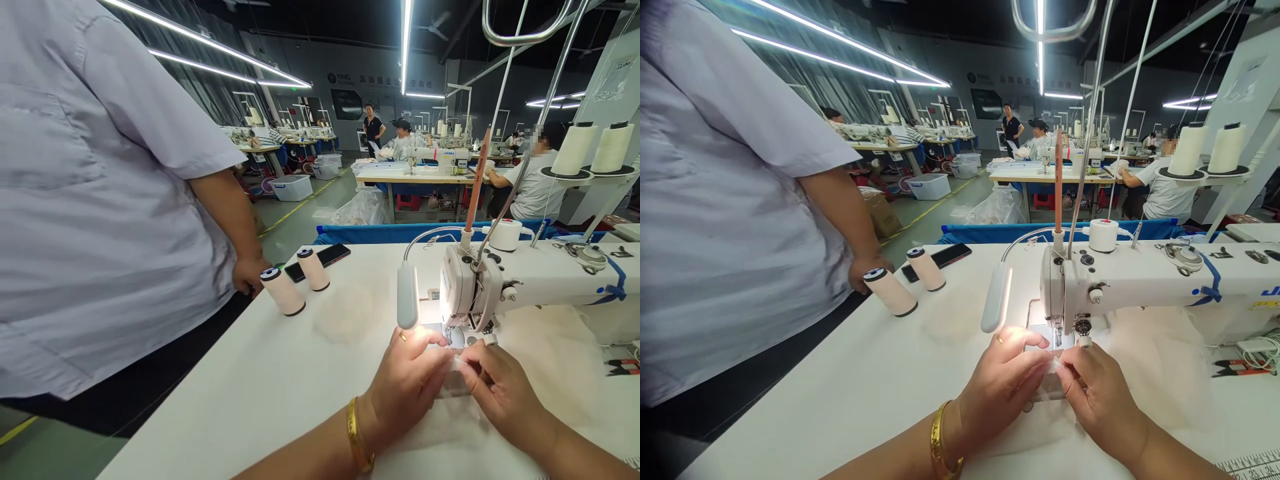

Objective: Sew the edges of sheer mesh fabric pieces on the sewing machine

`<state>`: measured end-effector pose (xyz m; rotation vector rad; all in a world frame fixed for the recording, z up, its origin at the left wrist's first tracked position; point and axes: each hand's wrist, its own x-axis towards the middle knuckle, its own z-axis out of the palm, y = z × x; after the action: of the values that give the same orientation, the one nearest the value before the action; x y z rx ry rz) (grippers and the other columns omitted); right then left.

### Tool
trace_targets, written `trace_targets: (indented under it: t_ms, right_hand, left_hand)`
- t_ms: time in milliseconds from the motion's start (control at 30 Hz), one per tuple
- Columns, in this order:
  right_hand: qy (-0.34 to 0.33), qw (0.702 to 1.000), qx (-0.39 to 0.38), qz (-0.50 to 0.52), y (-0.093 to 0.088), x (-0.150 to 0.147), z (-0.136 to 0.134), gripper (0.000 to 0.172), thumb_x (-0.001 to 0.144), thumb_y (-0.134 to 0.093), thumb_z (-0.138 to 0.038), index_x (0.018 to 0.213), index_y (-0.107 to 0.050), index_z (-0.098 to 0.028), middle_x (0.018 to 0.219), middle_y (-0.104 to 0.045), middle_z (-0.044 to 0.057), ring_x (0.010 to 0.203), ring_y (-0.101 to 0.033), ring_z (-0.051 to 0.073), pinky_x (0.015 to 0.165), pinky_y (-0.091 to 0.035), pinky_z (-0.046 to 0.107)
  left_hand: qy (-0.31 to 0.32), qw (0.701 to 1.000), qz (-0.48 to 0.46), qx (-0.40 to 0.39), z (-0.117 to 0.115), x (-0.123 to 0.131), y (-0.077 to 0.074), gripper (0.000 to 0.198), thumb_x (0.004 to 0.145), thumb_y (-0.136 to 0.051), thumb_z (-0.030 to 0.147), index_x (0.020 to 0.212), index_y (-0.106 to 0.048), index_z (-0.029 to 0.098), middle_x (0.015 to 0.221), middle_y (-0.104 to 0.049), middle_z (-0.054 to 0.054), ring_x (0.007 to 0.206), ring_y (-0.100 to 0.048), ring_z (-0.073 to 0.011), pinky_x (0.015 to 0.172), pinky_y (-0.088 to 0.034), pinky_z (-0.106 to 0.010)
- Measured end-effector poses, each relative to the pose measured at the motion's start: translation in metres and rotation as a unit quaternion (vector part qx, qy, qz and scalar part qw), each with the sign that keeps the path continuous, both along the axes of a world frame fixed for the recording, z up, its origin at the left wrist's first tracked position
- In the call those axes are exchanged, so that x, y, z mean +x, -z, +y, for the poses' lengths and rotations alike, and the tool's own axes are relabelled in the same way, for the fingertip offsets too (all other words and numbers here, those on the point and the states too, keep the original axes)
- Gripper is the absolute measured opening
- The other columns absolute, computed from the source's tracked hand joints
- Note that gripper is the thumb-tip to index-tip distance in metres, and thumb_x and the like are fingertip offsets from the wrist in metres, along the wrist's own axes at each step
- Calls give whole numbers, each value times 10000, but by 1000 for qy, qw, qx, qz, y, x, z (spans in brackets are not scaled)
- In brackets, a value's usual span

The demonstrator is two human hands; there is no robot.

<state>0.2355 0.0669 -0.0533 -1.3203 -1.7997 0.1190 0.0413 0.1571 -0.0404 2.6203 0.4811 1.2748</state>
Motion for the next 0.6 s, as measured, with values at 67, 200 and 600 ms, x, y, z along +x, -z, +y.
trace_targets:
  t_ms: [67,200,600]
  right_hand:
    - [-11,1000,17,-2,0,0,0,118,1069,-515,-201,1002,-579,-273,789,-630,-35,680,-571,157,636,-470,257]
    - [-40,999,20,-10,2,1,1,139,1070,-505,-168,991,-562,-267,820,-631,-29,718,-566,154,675,-464,259]
    - [-73,996,32,-41,7,3,1,143,1076,-494,-136,1005,-532,-254,855,-615,-17,749,-555,157,737,-444,291]
  left_hand:
    - [10,1000,9,-15,-1,0,-2,289,956,-554,115,1185,-677,240,1137,-714,-50,1003,-656,-211,874,-459,-361]
    - [50,997,32,-55,-3,-1,-5,456,857,-525,72,1259,-652,247,1294,-676,-66,1208,-625,-242,951,-459,-392]
    - [62,995,44,-64,3,-2,-5,163,897,-540,100,971,-618,222,1173,-690,-29,1052,-627,-218,910,-403,-382]
